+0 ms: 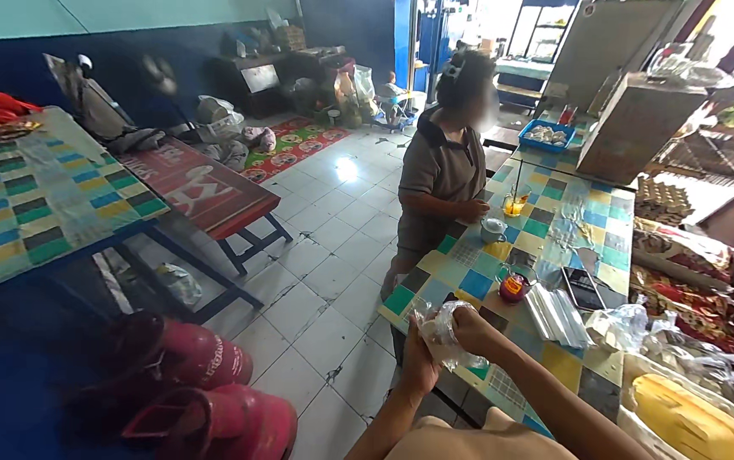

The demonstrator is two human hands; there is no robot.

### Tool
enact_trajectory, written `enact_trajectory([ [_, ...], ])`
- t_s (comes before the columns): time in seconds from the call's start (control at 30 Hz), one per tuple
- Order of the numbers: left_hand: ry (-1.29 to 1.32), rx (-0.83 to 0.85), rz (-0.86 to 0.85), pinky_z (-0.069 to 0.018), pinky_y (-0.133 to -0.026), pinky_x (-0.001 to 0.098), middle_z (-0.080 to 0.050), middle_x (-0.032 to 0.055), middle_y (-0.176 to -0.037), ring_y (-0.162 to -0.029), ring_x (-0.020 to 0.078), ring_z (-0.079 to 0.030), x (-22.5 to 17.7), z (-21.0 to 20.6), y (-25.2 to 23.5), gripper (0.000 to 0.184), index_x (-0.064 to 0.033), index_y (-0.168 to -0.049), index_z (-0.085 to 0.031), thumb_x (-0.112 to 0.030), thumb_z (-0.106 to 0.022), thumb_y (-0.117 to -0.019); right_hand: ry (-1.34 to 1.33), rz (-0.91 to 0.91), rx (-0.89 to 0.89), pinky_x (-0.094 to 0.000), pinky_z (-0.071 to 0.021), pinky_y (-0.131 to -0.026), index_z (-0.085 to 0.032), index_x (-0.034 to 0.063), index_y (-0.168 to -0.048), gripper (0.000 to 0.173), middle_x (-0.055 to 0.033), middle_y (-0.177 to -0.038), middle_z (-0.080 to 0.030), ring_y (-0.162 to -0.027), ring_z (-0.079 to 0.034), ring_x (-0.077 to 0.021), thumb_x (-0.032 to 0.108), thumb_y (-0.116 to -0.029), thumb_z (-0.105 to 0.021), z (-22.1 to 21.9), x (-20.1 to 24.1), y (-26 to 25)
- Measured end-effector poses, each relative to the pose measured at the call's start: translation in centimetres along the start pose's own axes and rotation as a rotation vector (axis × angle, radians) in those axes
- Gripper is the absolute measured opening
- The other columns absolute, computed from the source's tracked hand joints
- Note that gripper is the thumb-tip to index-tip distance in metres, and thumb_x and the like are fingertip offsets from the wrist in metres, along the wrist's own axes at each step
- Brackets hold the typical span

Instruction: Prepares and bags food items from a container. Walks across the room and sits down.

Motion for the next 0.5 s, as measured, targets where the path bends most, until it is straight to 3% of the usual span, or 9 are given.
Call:
enact_trajectory([
  [0.1, -0.071, -0.037, -0.114, -0.0605, -0.077, 0.0295, -0.072, 0.0041, -0.101, -0.09, 0.013, -0.072, -2.6, 1.8, 0.4, 0.056, -0.0069, -0.129, -0.05, -0.039, -0.007, -0.1117, -0.138, 0.103, -0.1, -0.0356, -0.0553, -0.091, -0.065, -0.0072, -0.118, 0.024, -0.0154, -0.105, -0.07, -0.097, -0.067, -0.0163, 0.001, -0.0967, -0.061, -0.3, 1.5, -1.6],
  [0.2, -0.089, -0.101, -0.16, -0.0596, -0.078, 0.0273, -0.069, 0.0029, -0.096, -0.085, 0.0109, -0.07, -4.6, 4.1, 1.1, 0.027, -0.006, -0.121, -0.049, -0.018, -0.026, -0.1123, -0.404, 0.159, -0.028, -0.029, -0.0584, -0.085, -0.062, -0.0055, -0.119, 0.022, -0.0077, -0.101, -0.07, -0.09, -0.068, -0.0092, 0.0, -0.0978, -0.059, -1.9, 2.7, -3.1],
  [0.27, -0.052, -0.163, -0.186, -0.0598, -0.077, 0.0274, -0.07, 0.0032, -0.094, -0.083, 0.0116, -0.071, -6.4, 5.4, 1.4, 0.018, -0.0069, -0.117, -0.049, -0.013, -0.034, -0.1111, -0.532, 0.175, 0.072, -0.0275, -0.0596, -0.082, -0.061, -0.0027, -0.115, 0.019, -0.003, -0.095, -0.07, -0.086, -0.069, -0.0074, -0.002, -0.0966, -0.058, -3.3, 3.9, -4.6],
  [0.4, -0.035, -0.243, -0.285, -0.0597, -0.081, 0.0308, -0.07, 0.0057, -0.101, -0.088, 0.0137, -0.071, -10.2, 8.3, 1.0, 0.024, -0.0024, -0.132, -0.046, -0.005, -0.04, -0.1085, -0.574, 0.164, 0.225, -0.0285, -0.0609, -0.081, -0.06, -0.0001, -0.113, 0.017, -0.0013, -0.092, -0.072, -0.085, -0.07, -0.0085, -0.003, -0.0961, -0.059, -6.3, 5.7, -8.5],
  [0.5, -0.02, -0.322, -0.315, -0.0598, -0.077, 0.0287, -0.07, 0.0045, -0.096, -0.083, 0.0117, -0.07, -12.9, 10.5, 0.0, 0.02, -0.0009, -0.122, -0.053, 0.002, -0.042, -0.1055, -0.459, 0.187, 0.305, -0.0267, -0.0598, -0.084, -0.061, -0.0009, -0.115, 0.023, -0.001, -0.096, -0.071, -0.088, -0.069, -0.0063, -0.003, -0.0921, -0.064, -8.4, 7.8, -11.9],
])
Point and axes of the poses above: each hand's wrist, its own y-axis away from the middle knuckle, its own z-axis out of the back of the hand, x = y × z, the point moved 8 cm from there along -y, towards the middle knuckle
